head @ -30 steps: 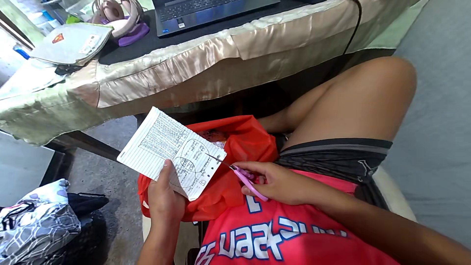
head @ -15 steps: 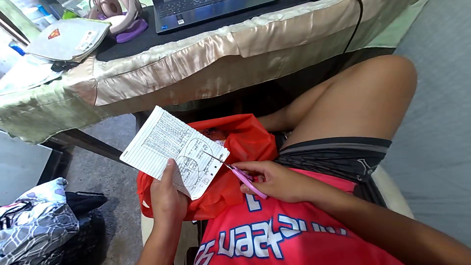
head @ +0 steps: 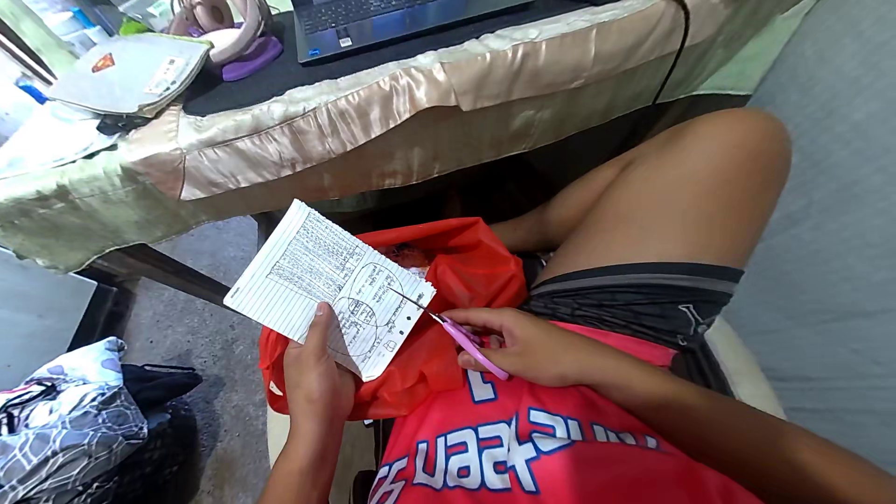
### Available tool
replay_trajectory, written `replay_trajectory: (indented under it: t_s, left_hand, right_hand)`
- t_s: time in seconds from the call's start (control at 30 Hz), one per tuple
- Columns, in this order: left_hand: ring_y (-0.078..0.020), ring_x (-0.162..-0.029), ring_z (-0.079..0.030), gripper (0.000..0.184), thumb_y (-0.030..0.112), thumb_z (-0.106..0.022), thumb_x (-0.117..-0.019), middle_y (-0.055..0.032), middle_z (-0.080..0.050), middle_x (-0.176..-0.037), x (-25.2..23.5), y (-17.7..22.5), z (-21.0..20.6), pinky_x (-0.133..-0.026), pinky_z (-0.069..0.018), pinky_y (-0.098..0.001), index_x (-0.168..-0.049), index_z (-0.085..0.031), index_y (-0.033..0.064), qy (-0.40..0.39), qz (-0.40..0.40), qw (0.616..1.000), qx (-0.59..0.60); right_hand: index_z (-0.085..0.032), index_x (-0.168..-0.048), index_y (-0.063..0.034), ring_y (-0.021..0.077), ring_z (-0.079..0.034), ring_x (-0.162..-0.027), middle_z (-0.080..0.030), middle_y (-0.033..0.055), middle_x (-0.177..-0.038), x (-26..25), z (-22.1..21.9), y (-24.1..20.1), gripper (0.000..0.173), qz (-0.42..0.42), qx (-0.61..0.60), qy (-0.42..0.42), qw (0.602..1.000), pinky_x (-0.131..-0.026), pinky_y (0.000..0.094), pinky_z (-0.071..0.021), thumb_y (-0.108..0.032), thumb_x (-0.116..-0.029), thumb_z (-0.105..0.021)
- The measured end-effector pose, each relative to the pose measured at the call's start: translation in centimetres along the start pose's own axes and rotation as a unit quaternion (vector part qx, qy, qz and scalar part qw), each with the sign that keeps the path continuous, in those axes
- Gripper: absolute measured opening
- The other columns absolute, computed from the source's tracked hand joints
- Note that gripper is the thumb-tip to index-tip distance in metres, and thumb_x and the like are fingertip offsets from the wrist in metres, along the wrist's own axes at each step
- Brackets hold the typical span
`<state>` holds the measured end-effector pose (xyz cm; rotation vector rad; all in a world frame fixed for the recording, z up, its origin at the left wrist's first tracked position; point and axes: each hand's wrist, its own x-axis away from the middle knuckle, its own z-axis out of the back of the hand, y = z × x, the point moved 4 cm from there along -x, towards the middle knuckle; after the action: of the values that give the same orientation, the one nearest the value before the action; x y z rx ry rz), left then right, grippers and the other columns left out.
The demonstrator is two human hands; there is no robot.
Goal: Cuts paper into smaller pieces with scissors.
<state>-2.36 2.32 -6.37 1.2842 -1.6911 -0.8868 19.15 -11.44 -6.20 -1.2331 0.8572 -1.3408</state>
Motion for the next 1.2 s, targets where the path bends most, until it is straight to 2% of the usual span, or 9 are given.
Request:
replay_trajectory:
  t_s: [1.07,1.2]
  left_hand:
    - [-0.0286,-0.097,-0.074,0.028,0.015,-0.047,-0.1092,-0.0205,-0.072,-0.105,0.02,0.03,0.04,-0.089,-0.0617,-0.0495,-0.123,-0.056,-0.0066,-0.018,0.003,1.000,0.014]
    - [-0.0280,-0.097,-0.074,0.028,0.016,-0.047,-0.1094,-0.0201,-0.072,-0.104,0.06,0.03,0.04,-0.089,-0.0618,-0.0491,-0.123,-0.056,-0.0063,-0.018,0.003,1.000,0.011]
  right_hand:
    - [-0.055,-0.146,-0.0109,0.0007,-0.066,-0.099,-0.069,-0.0004,-0.118,0.04,0.01,0.26,0.056,0.006,-0.011,0.002,1.000,-0.086,0.0182,-0.0556,-0.034,-0.0977,-0.071]
    - [-0.054,-0.146,-0.0115,-0.0004,-0.066,-0.097,-0.069,-0.0009,-0.120,0.08,-0.05,0.26,0.056,-0.001,-0.014,-0.004,1.000,-0.083,0.0168,-0.0555,-0.032,-0.0974,-0.071]
